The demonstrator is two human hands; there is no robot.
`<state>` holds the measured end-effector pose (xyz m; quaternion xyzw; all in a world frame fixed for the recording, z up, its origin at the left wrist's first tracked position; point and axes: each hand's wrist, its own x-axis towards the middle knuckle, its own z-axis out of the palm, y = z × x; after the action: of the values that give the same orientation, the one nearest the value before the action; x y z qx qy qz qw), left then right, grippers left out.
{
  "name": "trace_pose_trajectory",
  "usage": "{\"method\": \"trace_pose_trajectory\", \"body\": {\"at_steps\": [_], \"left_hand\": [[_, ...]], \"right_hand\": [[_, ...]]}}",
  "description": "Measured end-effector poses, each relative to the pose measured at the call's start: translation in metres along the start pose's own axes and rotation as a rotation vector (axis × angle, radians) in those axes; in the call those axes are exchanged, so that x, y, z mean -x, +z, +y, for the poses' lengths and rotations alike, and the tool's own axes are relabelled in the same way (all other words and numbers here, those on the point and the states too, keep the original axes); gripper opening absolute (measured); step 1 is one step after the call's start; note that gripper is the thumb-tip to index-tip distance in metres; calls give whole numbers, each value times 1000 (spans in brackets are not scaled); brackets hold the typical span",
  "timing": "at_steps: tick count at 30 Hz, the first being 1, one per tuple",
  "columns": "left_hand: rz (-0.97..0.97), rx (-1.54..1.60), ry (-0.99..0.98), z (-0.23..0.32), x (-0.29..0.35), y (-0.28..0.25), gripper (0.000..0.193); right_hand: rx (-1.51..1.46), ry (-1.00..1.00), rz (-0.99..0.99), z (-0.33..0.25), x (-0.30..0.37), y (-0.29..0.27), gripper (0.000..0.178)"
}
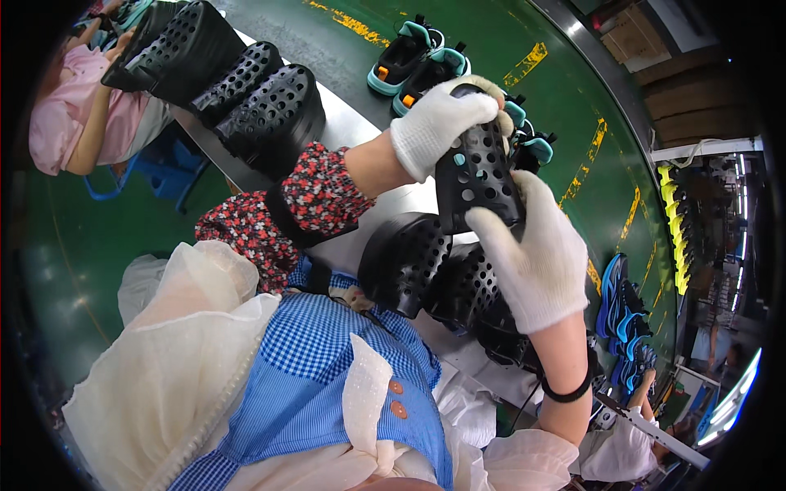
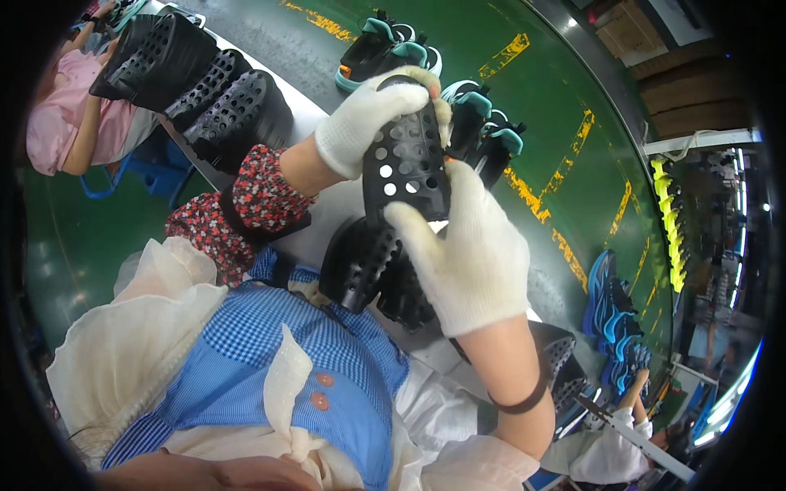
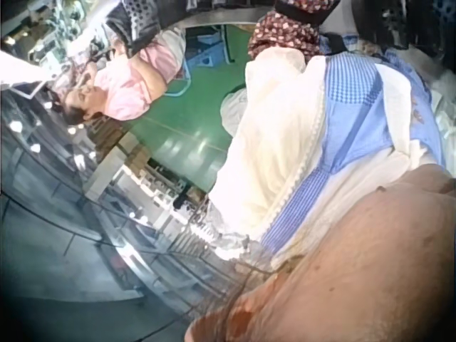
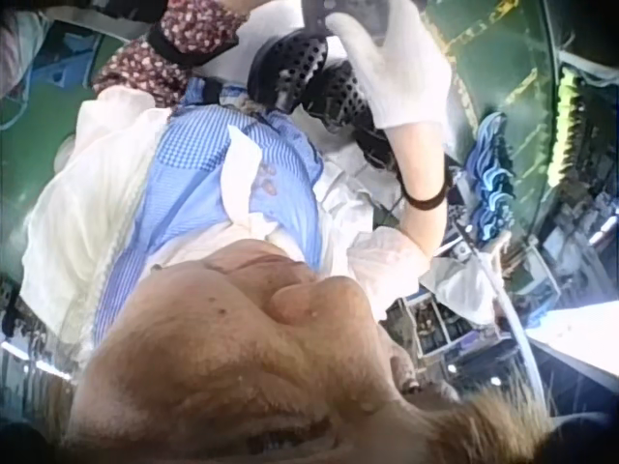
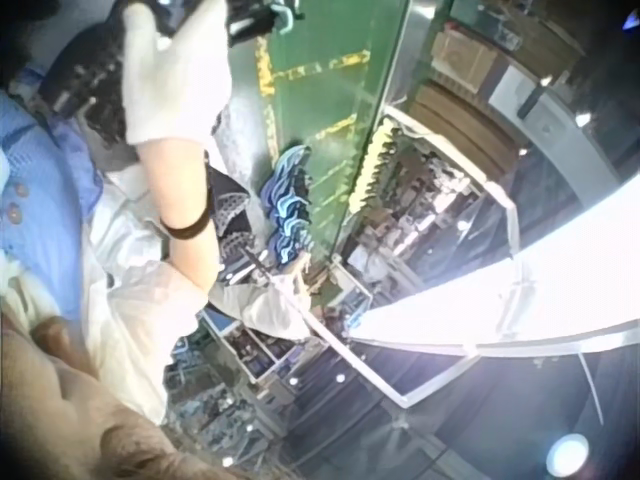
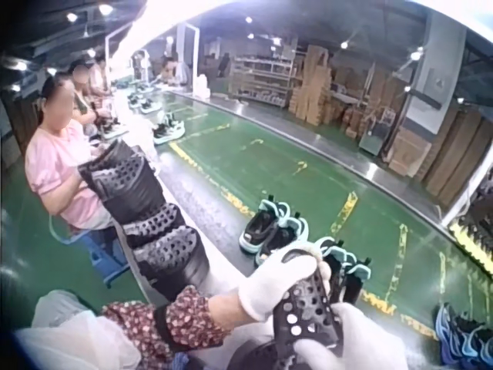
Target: Assembling components of sneakers on a factory assembly line.
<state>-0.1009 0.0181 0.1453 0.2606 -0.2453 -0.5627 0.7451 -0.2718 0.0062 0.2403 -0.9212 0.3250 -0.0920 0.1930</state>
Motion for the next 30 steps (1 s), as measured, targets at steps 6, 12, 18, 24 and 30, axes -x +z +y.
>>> {"method": "trace_pose_trajectory", "body": {"at_steps": [6, 12, 18, 24, 30], "left_hand": [[133, -540, 301, -11, -18, 3, 14], [175, -629, 176, -25, -51, -10, 28], [-73, -1470, 89, -47, -46, -45, 33], [-298, -1791, -127, -69, -50, -55, 36], [-370, -1779, -181, -47, -72, -43, 38]], "right_hand": [[-47, 185, -166, 13, -25, 10, 46], [62, 186, -98, 36, -40, 30, 37], [423, 354, -329, 77, -43, 21, 38], [398, 427, -312, 98, -36, 10, 39], [279, 407, -251, 96, -28, 3, 39]]}}
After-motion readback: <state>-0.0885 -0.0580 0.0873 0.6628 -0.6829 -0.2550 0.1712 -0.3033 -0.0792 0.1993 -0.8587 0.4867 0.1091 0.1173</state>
